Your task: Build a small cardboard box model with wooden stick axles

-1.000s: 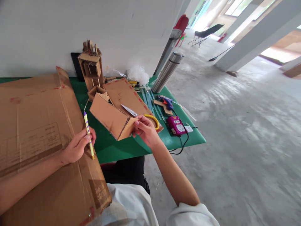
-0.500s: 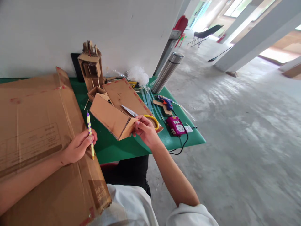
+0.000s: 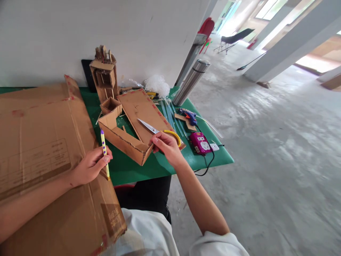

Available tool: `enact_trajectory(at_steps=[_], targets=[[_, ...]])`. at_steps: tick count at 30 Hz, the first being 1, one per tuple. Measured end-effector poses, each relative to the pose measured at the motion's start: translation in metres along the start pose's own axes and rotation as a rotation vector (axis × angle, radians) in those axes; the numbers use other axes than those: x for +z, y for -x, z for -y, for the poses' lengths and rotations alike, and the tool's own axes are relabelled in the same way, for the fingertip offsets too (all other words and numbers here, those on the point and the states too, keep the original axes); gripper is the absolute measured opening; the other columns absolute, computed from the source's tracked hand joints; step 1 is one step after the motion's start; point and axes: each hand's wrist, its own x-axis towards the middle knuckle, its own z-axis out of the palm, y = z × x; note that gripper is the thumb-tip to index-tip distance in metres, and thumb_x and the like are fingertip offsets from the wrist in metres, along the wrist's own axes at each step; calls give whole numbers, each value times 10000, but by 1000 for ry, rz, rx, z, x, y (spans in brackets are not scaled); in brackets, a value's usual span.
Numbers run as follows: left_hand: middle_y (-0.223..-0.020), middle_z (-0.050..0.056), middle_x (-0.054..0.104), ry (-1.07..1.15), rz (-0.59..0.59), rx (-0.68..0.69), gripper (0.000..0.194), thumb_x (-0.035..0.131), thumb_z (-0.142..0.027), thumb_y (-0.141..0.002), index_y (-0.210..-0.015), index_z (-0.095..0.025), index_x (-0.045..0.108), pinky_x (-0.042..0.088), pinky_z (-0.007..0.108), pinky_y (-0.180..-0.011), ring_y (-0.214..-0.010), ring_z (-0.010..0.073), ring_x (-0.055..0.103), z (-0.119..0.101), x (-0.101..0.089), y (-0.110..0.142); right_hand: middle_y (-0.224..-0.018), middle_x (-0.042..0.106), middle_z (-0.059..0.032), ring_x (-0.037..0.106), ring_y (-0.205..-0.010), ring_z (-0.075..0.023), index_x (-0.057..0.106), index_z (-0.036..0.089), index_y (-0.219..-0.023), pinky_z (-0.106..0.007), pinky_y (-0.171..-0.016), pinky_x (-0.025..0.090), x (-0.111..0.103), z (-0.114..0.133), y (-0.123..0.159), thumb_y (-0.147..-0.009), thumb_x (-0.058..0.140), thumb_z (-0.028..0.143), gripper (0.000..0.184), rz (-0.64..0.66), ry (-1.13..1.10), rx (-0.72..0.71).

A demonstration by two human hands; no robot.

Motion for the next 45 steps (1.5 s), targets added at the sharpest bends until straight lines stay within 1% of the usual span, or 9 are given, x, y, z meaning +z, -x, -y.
enact_trajectory(at_steps=[6,14,20,22,25,30,36,41,45], targets=[[-738,-19,518,140,-4,-56,279,473,-424,-1015,-893,-183,546,424,222,-554,-619,107,502,2,3,-1,-813,686,-23,575,-692,-129,705,201,-896,-254,-622,470,-3,7,-2,-875,694,435,235,71,295,-90],[-830,-9,563,385,-53,-160,300,598,-493,-947,-991,-197,578,561,225,-619,-685,111,583,8,9,-3,-762,627,0,562,-661,-129,680,174,-1112,-263,-607,460,0,-4,-19,-924,608,408,308,-77,469,-174],[-796,-13,590,241,-62,-149,300,603,-486,-943,-935,-186,609,487,202,-568,-644,99,547,8,8,-5,-1007,709,-70,652,-1012,-230,675,223,-1024,-425,-929,506,39,23,15,-904,611,173,145,-316,784,-628],[-763,-21,592,168,-61,-135,297,618,-478,-936,-912,-182,623,435,190,-538,-619,91,519,7,7,-6,-990,720,-58,666,-956,-204,671,229,-1020,-391,-893,523,60,33,33,-893,614,115,180,-152,731,-679],[-746,-30,589,95,-49,-105,293,643,-468,-924,-898,-176,636,388,186,-512,-595,83,500,8,7,-6,-1062,713,-70,664,-954,-179,650,223,-1129,-327,-827,555,88,37,48,-925,604,148,222,15,556,-518],[-766,-18,595,3,-54,65,270,633,-425,-943,-858,-171,667,419,203,-588,-648,96,532,12,7,-7,-1249,689,-95,653,-1142,-195,587,222,-1309,-363,-1004,524,117,20,42,-991,545,244,321,113,293,-293],[-829,3,641,-44,-35,158,232,634,-395,-944,-929,-168,684,426,213,-595,-664,108,555,9,6,-8,-1241,690,-102,659,-1143,-206,690,211,-1125,-359,-986,535,136,3,33,-991,554,274,201,29,37,-272],[-887,11,651,78,-49,-3,265,618,-432,-948,-1036,-183,618,468,214,-600,-671,110,580,6,6,-5,-1053,742,-71,693,-1025,-191,684,227,-1051,-368,-927,558,138,-1,32,-997,542,268,157,-106,-131,-333],[-906,29,625,177,-123,-47,269,559,-450,-984,-1050,-190,572,500,222,-639,-765,132,602,10,7,-1,-774,678,6,639,-629,-123,640,250,-1115,-257,-591,533,134,-15,31,-1003,525,275,163,-175,-163,-425]])
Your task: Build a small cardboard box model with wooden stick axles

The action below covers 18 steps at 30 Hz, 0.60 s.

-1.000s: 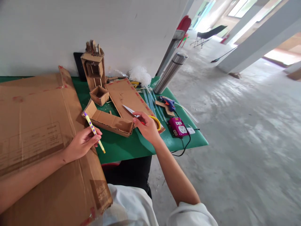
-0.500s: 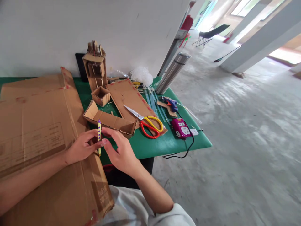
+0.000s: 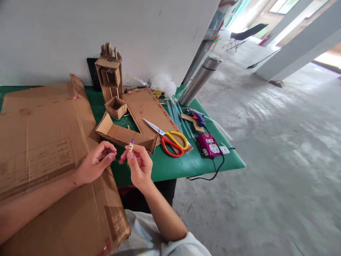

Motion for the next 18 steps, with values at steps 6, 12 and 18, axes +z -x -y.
enact_trajectory(at_steps=[6,12,18], targets=[[-1200,99,582,-53,-9,176,312,509,-359,-1022,-1298,-240,591,549,262,-776,-1015,179,612,2,-2,-2,-728,636,8,529,-595,-95,663,187,-1094,-230,-580,457,0,-18,-4,-982,520,227,187,268,280,-75],[-1152,76,638,-115,-1,222,283,518,-313,-1025,-1264,-254,657,543,313,-917,-1035,180,630,4,-3,-4,-717,633,5,506,-583,-90,651,165,-932,-224,-573,435,1,-19,-7,-980,459,233,209,327,305,-48],[-1156,90,663,-148,16,227,306,495,-340,-1033,-1254,-229,676,552,327,-918,-1034,187,642,1,-4,-6,-679,594,3,488,-580,-110,670,187,-871,-250,-578,429,-1,-19,-5,-980,416,259,286,334,341,-27]])
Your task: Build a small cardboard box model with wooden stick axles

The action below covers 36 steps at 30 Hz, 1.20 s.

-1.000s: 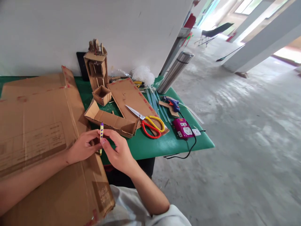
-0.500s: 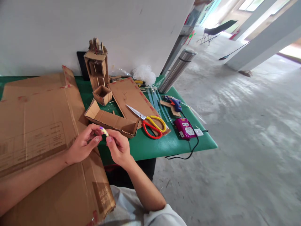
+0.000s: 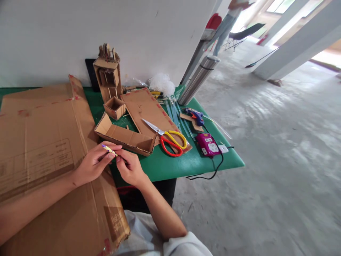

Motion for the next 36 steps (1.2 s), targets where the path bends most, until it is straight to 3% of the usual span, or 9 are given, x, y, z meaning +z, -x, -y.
enact_trajectory(at_steps=[10,16,21,27,36], targets=[[-1151,87,687,-34,19,32,320,475,-345,-1043,-1241,-213,689,527,294,-930,-1033,171,645,-1,-1,-2,-712,646,-11,526,-595,-118,727,188,-997,-258,-599,460,1,-5,4,-1003,459,324,301,-33,-42,12],[-1168,91,699,-29,21,12,316,472,-347,-1045,-1225,-213,694,538,313,-920,-984,170,649,0,-1,-2,-684,617,-17,525,-607,-132,749,196,-956,-275,-603,458,0,-4,3,-1006,449,339,336,-44,-22,23],[-1183,96,709,-34,21,35,314,475,-357,-1043,-1191,-209,709,534,320,-934,-1073,190,647,0,-1,-2,-653,607,-11,531,-591,-133,729,198,-878,-278,-590,461,1,-6,5,-995,464,346,325,-54,-59,55],[-1223,91,703,-37,37,29,302,476,-346,-1044,-1203,-216,697,532,323,-946,-1089,187,649,0,-1,-1,-699,638,-8,557,-594,-121,729,190,-1009,-266,-592,485,2,-10,8,-987,454,332,311,-59,-160,88],[-1199,88,702,-33,38,37,310,476,-339,-1044,-1236,-218,687,530,310,-947,-1078,181,649,0,0,-3,-666,634,-10,530,-567,-109,750,171,-980,-248,-557,463,0,-6,5,-987,497,361,317,-56,-179,105]])
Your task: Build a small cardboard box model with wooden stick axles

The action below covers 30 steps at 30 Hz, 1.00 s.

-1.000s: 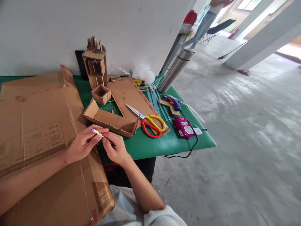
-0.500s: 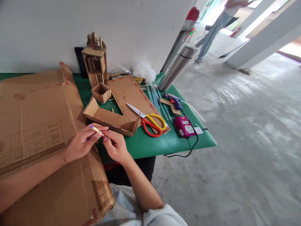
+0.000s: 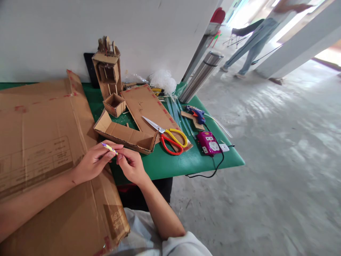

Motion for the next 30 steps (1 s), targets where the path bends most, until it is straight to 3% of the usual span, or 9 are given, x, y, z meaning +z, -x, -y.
enact_trajectory(at_steps=[12,22,30], targets=[[-1188,88,688,10,10,1,327,463,-347,-1048,-1272,-236,673,535,315,-920,-1020,172,649,2,0,1,-670,619,-21,516,-563,-116,755,179,-985,-250,-520,450,-1,-4,3,-984,495,467,388,13,-40,78],[-1173,71,697,25,3,12,297,492,-281,-1040,-1269,-243,677,523,275,-903,-1034,159,644,2,0,-2,-668,605,5,492,-548,-91,747,193,-1002,-234,-550,441,-1,-3,1,-997,497,350,295,21,-145,72],[-1201,79,703,3,11,-21,284,490,-270,-1040,-1242,-225,684,513,284,-953,-1077,164,641,3,-2,-1,-664,600,-1,503,-575,-101,735,168,-957,-230,-556,433,-1,2,-5,-978,488,398,339,34,-107,120]])
